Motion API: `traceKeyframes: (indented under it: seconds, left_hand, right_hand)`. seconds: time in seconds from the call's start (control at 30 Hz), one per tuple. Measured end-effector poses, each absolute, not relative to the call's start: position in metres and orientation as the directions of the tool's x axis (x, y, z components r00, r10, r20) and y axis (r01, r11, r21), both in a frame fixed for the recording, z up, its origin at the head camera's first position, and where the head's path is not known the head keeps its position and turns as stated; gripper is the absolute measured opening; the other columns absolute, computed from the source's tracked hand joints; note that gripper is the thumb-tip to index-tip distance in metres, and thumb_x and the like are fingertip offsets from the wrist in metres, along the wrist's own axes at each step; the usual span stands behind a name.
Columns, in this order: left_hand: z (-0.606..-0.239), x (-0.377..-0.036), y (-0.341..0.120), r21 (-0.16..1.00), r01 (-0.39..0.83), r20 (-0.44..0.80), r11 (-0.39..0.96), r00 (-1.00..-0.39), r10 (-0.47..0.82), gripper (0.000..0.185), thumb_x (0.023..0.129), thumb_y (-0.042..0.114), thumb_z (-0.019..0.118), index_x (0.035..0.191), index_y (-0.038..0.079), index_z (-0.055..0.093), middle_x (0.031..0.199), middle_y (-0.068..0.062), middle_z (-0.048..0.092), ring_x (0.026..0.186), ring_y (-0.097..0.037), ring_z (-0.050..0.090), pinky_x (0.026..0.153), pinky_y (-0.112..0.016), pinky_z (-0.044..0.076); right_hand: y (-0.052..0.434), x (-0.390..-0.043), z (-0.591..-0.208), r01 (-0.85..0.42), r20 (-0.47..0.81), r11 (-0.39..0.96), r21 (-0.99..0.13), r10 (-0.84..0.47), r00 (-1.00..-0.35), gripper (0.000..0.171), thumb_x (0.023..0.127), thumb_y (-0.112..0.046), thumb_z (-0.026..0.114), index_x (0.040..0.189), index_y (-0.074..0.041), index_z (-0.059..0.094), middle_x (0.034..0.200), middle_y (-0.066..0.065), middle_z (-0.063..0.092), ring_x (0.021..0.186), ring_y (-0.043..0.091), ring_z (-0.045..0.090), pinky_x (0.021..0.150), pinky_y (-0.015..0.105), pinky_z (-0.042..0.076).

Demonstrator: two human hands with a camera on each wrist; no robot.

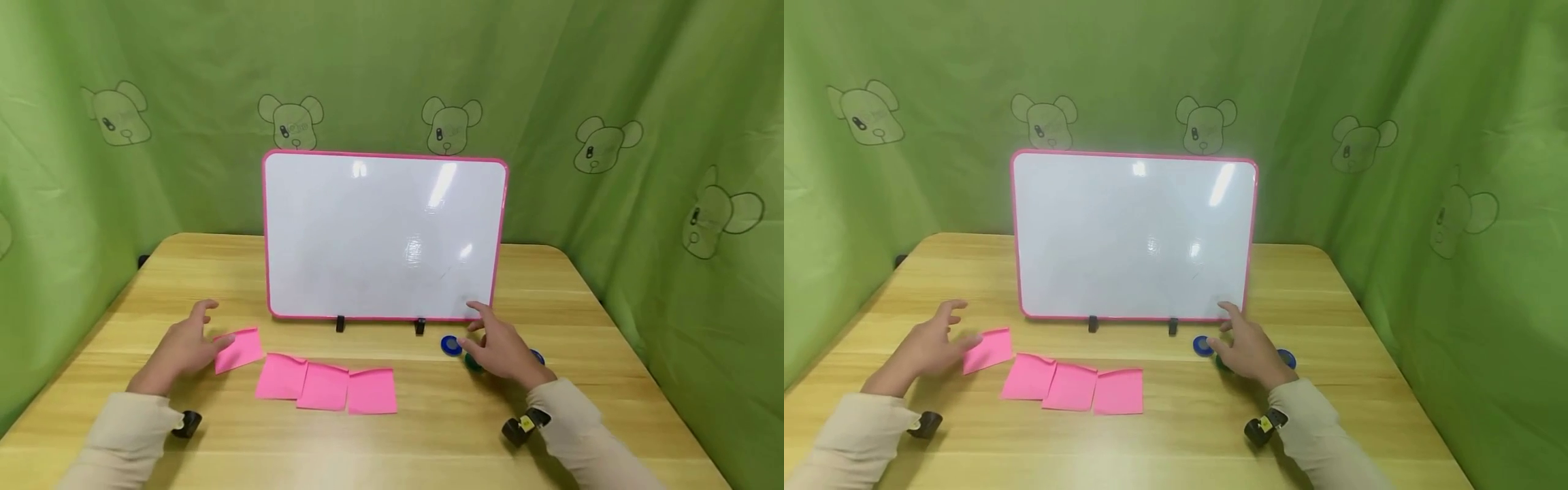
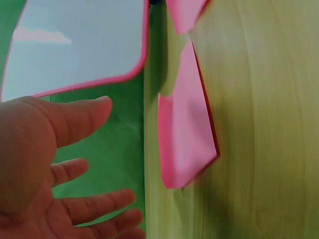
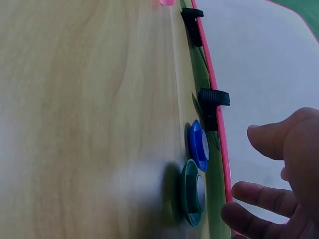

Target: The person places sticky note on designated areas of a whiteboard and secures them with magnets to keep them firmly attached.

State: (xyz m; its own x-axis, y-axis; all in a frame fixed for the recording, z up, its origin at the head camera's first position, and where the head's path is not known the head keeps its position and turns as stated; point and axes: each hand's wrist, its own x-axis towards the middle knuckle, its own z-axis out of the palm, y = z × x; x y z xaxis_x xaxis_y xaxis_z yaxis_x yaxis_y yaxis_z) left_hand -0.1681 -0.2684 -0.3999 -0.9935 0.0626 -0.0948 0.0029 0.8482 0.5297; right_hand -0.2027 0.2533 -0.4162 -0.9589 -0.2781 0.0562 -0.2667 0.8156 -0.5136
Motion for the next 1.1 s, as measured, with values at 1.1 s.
traceKeyframes:
  seconds: [1.1]
  left_hand:
    - [-0.418, -0.177, -0.279, 0.442, 0.095, -0.145, 0.892, -0.974, 0.175, 0.05, 0.076, 0.018, 0.081, 0.11, -0.001, 0.051, 0.083, -0.012, 0.052, 0.073, -0.026, 0.048, 0.068, -0.041, 0.044]
  right_hand:
    - [0.242, -0.208, -0.424, -0.289, -0.058, 0.838, -0.463, -0.354, -0.934, 0.049, 0.076, -0.015, 0.083, 0.119, -0.006, 0.06, 0.11, 0.012, 0.065, 0.104, 0.03, 0.061, 0.092, 0.05, 0.049]
